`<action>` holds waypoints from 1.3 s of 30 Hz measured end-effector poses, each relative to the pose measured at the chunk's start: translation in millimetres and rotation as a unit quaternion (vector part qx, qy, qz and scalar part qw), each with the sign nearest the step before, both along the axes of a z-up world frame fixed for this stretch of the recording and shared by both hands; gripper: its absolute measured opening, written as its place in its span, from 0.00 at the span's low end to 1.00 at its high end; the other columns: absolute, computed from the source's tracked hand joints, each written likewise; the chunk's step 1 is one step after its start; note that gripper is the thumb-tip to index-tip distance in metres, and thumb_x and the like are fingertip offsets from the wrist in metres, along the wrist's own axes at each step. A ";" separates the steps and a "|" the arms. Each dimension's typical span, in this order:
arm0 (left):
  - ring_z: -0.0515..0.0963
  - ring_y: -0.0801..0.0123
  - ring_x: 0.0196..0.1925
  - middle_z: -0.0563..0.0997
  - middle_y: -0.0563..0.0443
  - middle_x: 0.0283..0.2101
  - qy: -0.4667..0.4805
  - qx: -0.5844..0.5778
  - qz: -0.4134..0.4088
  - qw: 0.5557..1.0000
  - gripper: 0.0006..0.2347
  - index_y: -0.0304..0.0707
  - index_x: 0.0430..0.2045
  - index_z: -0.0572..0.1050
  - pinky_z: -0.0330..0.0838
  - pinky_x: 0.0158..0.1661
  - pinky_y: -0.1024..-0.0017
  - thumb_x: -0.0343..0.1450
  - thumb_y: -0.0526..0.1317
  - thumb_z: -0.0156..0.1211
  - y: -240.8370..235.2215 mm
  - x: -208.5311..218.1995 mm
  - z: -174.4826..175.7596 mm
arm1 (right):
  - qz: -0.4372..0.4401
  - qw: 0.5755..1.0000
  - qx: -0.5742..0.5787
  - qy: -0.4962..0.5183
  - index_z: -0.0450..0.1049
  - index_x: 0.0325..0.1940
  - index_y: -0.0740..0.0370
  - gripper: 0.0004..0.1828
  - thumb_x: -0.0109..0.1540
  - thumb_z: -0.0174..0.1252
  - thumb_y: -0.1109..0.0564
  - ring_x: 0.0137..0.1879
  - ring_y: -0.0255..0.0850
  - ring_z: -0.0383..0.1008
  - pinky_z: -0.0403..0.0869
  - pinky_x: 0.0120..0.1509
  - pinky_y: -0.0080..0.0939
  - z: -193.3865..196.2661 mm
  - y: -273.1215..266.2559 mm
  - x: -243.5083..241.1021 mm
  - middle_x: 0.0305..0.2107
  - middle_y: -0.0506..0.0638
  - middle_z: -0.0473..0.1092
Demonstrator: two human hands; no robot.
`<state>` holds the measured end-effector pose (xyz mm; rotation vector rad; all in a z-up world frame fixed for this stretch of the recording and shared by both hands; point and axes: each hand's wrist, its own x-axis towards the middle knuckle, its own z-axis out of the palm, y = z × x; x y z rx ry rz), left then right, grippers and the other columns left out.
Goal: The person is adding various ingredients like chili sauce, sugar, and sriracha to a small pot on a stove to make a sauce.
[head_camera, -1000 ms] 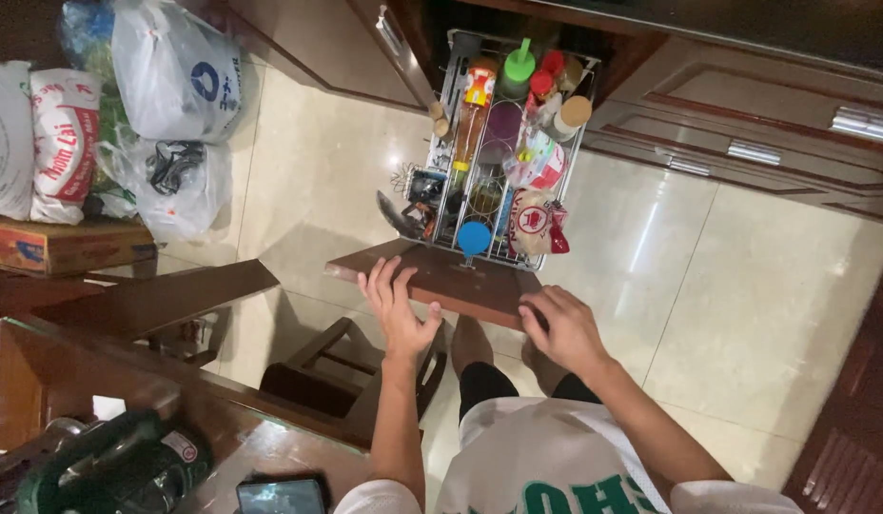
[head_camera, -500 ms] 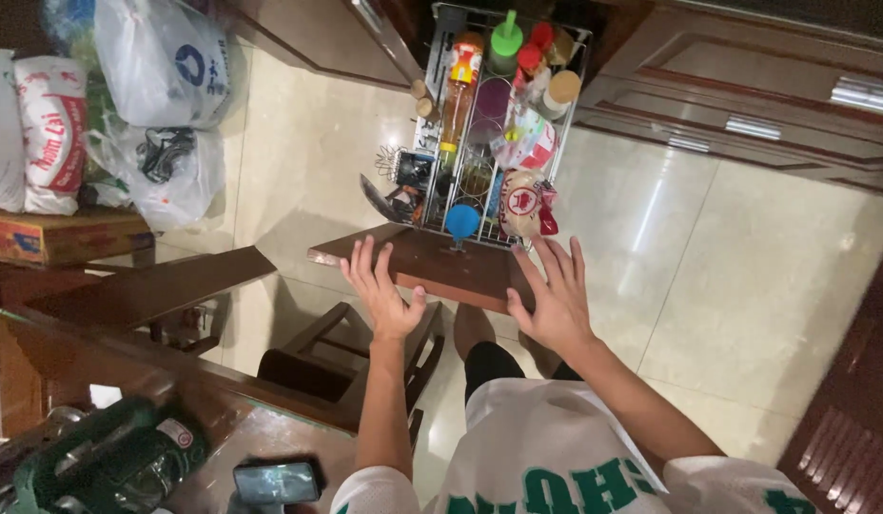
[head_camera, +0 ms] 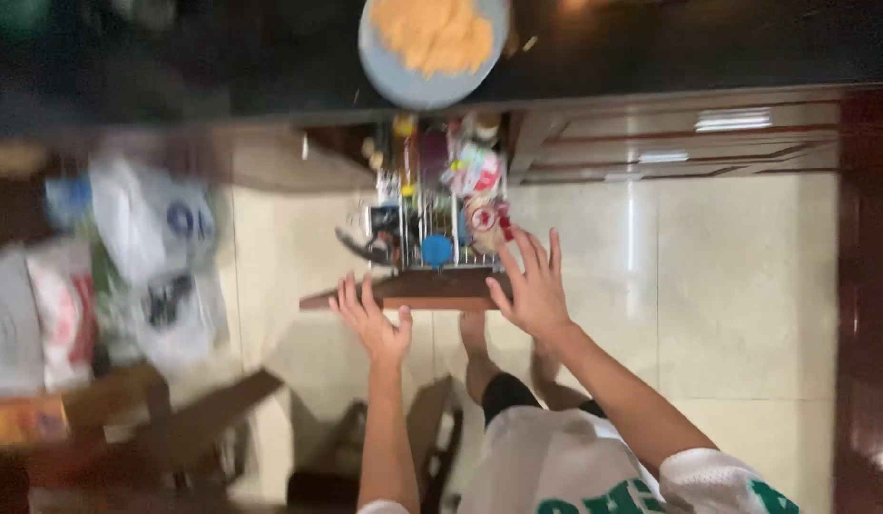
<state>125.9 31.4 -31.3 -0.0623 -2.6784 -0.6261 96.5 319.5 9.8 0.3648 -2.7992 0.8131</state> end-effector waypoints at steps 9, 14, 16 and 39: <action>0.48 0.35 0.76 0.49 0.27 0.73 -0.031 0.164 -0.064 0.984 0.36 0.31 0.68 0.56 0.54 0.67 0.43 0.68 0.49 0.64 21.2 -97.3 55.2 | -0.161 0.987 0.010 0.009 0.60 0.72 0.61 0.36 0.63 0.59 0.48 0.72 0.59 0.56 0.43 0.80 0.72 40.3 97.0 -30.9 0.68 0.64 0.55; 0.50 0.34 0.76 0.53 0.28 0.73 -0.001 0.049 -0.070 0.996 0.35 0.29 0.68 0.58 0.47 0.71 0.41 0.66 0.41 0.67 66.1 -127.5 70.4 | -0.314 0.949 0.005 0.015 0.61 0.72 0.59 0.36 0.62 0.61 0.49 0.70 0.57 0.59 0.46 0.79 0.71 67.8 188.8 0.7 0.66 0.63 0.59; 0.51 0.33 0.75 0.55 0.28 0.72 0.012 0.023 -0.079 0.997 0.35 0.28 0.67 0.59 0.47 0.71 0.41 0.65 0.41 0.68 115.8 -137.2 83.2 | -0.363 0.931 0.002 0.021 0.61 0.72 0.59 0.36 0.62 0.61 0.50 0.70 0.56 0.61 0.47 0.80 0.71 72.3 230.0 17.6 0.66 0.62 0.60; 0.58 0.38 0.72 0.61 0.32 0.70 -0.016 0.126 -0.449 0.884 0.34 0.28 0.67 0.59 0.51 0.70 0.47 0.65 0.36 0.65 826.9 -163.6 129.8 | -0.577 0.816 0.027 0.019 0.62 0.73 0.64 0.38 0.61 0.63 0.50 0.70 0.59 0.60 0.48 0.80 0.70 76.1 742.6 112.4 0.62 0.64 0.63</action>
